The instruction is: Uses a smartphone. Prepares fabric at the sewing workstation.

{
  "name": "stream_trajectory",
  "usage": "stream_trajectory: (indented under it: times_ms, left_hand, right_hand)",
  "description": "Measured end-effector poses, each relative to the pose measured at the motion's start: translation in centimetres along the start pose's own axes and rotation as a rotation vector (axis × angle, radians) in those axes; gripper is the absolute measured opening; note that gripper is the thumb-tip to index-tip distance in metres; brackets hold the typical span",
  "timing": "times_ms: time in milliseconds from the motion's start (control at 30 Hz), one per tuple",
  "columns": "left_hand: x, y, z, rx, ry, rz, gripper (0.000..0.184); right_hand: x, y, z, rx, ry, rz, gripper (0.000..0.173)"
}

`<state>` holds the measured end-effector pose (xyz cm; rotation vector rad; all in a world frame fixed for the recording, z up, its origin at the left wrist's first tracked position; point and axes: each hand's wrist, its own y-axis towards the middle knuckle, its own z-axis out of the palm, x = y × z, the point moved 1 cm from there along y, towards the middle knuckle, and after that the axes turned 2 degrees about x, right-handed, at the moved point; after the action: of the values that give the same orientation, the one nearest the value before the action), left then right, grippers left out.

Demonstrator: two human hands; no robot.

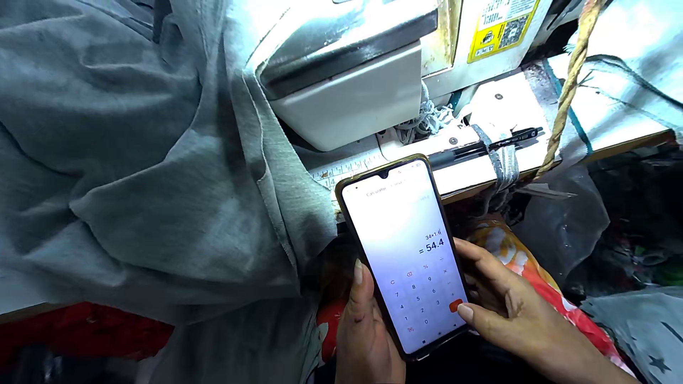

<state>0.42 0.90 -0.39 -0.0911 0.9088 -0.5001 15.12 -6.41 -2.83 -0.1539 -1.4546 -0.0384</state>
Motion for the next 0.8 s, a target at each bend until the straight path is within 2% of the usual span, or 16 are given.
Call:
stream_trajectory:
  times_ms: [800]
  left_hand:
    - [0.08, -0.03, 0.1, -0.005, 0.018, 0.014, 0.035]
  right_hand:
    - [-0.16, -0.06, -0.1, -0.014, 0.019, 0.009, 0.058]
